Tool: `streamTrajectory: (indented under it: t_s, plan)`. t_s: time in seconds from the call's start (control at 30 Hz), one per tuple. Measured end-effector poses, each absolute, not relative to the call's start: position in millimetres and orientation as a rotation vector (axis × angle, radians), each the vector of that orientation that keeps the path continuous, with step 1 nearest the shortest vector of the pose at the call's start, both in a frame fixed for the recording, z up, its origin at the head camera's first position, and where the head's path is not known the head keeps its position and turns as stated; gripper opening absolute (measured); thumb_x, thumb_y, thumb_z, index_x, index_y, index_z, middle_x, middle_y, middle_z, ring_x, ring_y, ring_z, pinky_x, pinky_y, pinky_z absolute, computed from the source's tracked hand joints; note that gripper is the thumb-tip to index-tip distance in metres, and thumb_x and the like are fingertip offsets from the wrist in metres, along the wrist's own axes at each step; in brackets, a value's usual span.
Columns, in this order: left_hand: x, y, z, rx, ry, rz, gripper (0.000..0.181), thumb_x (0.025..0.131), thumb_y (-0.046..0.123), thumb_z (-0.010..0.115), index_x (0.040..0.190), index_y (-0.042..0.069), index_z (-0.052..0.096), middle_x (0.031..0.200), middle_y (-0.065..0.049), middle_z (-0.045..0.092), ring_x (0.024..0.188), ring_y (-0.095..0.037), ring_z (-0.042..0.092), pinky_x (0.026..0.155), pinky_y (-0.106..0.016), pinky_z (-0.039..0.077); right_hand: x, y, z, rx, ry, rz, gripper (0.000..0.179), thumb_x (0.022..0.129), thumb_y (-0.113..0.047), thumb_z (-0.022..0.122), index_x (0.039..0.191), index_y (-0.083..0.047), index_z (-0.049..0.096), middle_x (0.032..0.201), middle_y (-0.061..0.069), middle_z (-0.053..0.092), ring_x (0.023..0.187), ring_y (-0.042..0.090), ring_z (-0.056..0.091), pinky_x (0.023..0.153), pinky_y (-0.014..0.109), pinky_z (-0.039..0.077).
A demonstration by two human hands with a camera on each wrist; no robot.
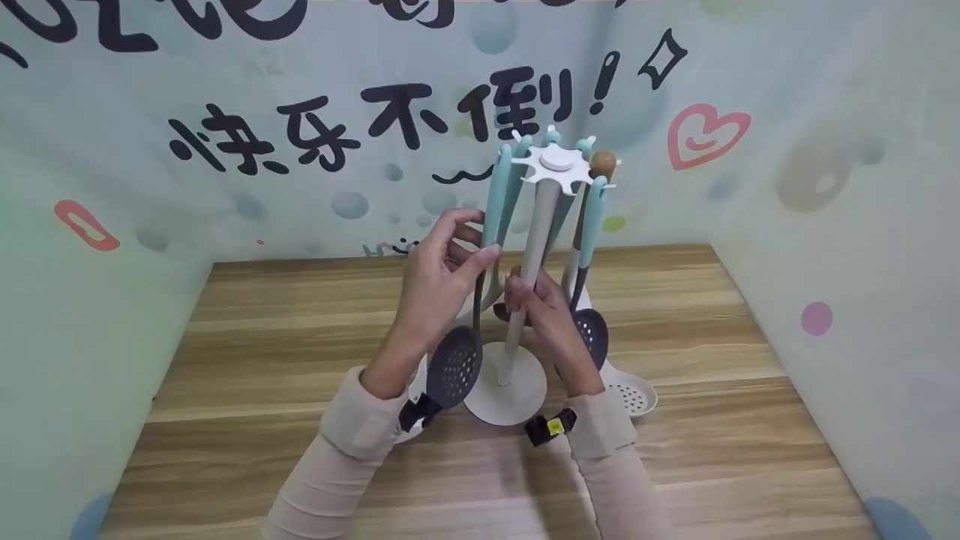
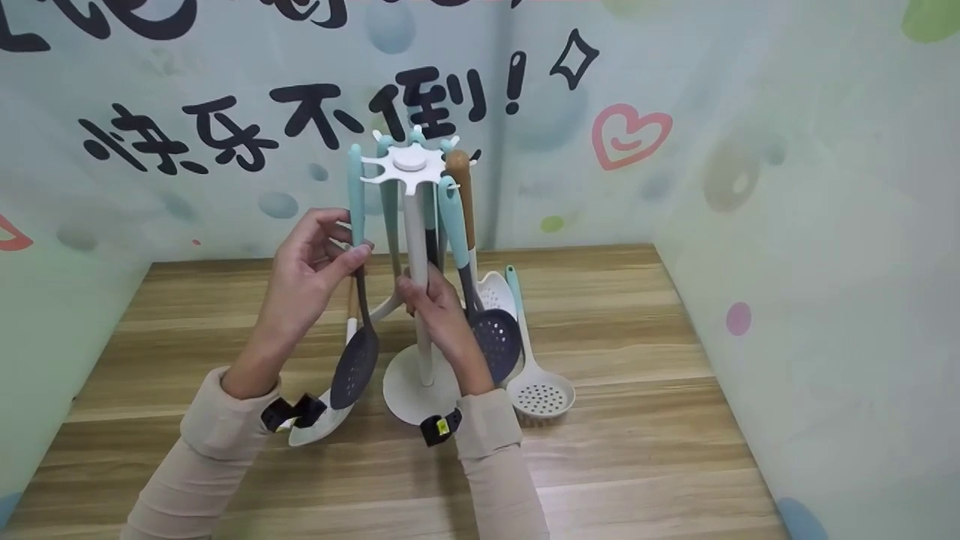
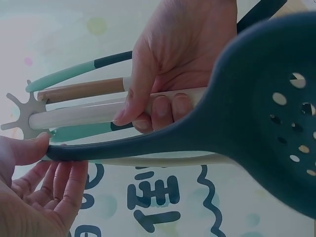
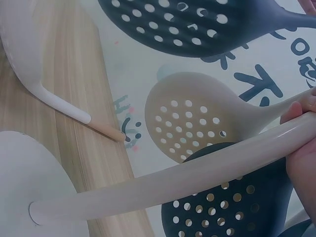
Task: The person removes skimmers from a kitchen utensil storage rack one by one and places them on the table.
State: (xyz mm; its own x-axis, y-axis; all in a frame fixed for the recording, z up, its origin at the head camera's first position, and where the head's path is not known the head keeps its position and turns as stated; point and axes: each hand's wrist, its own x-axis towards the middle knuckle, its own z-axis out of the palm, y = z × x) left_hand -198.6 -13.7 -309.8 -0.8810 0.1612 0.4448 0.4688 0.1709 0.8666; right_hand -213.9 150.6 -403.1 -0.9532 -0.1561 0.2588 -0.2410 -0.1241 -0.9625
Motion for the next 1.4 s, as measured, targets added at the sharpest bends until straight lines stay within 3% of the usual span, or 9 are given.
streamTrajectory:
  t_s: [0.5, 0.93, 1.07, 1.27, 1.4]
  plan:
    - [-201.7, -37.5, -304.7, -0.533, -2.12, -1.749, 0.031, 0.087, 0.013, 0.065, 0.115, 0.006, 0.054, 0.09, -0.008, 0.063, 0.07, -0.018, 0.059, 0.067, -0.029, 0.051, -216.1, 150.8, -404.2, 0.531, -1.994, 2.267, 0.013, 0.097, -0.016, 0.045, 0.086, -0.012, 0.05, 0.072, -0.001, 0.048, 0.07, 0.021, 0.044, 0.062, 0.031, 0.037]
    - [-207.4, -63.8, -320.5, -0.409, -2.159, -1.654, 0.029, 0.088, 0.013, 0.064, 0.114, 0.007, 0.051, 0.089, -0.007, 0.059, 0.075, -0.019, 0.06, 0.071, -0.028, 0.051, -216.4, 151.0, -405.0, 0.554, -1.953, 2.29, 0.014, 0.097, -0.017, 0.047, 0.084, -0.014, 0.051, 0.073, -0.002, 0.048, 0.072, 0.017, 0.046, 0.066, 0.032, 0.037]
    - [-209.0, -71.8, -326.7, -0.369, -2.166, -1.64, 0.03, 0.088, 0.012, 0.064, 0.114, 0.006, 0.051, 0.089, -0.008, 0.059, 0.076, -0.02, 0.06, 0.07, -0.027, 0.051, -216.9, 151.1, -406.5, 0.543, -1.95, 2.293, 0.013, 0.096, -0.022, 0.05, 0.085, -0.014, 0.05, 0.072, -0.003, 0.048, 0.071, 0.015, 0.046, 0.064, 0.03, 0.037]
    - [-213.8, -84.7, -341.2, -0.307, -2.181, -1.557, 0.028, 0.088, 0.012, 0.064, 0.112, 0.003, 0.051, 0.091, -0.01, 0.059, 0.076, -0.016, 0.058, 0.071, -0.024, 0.05, -218.7, 151.1, -408.3, 0.56, -1.947, 2.272, 0.031, 0.088, -0.043, 0.058, 0.084, -0.013, 0.049, 0.073, -0.003, 0.048, 0.071, 0.015, 0.046, 0.066, 0.03, 0.038]
    - [-218.1, -93.4, -352.8, -0.248, -2.199, -1.528, 0.028, 0.088, 0.012, 0.064, 0.11, 0.002, 0.051, 0.091, -0.01, 0.058, 0.077, -0.016, 0.057, 0.07, -0.022, 0.048, -219.2, 151.2, -408.6, 0.581, -1.95, 2.259, 0.029, 0.09, -0.041, 0.057, 0.083, -0.014, 0.05, 0.072, -0.003, 0.048, 0.071, 0.015, 0.046, 0.066, 0.029, 0.038]
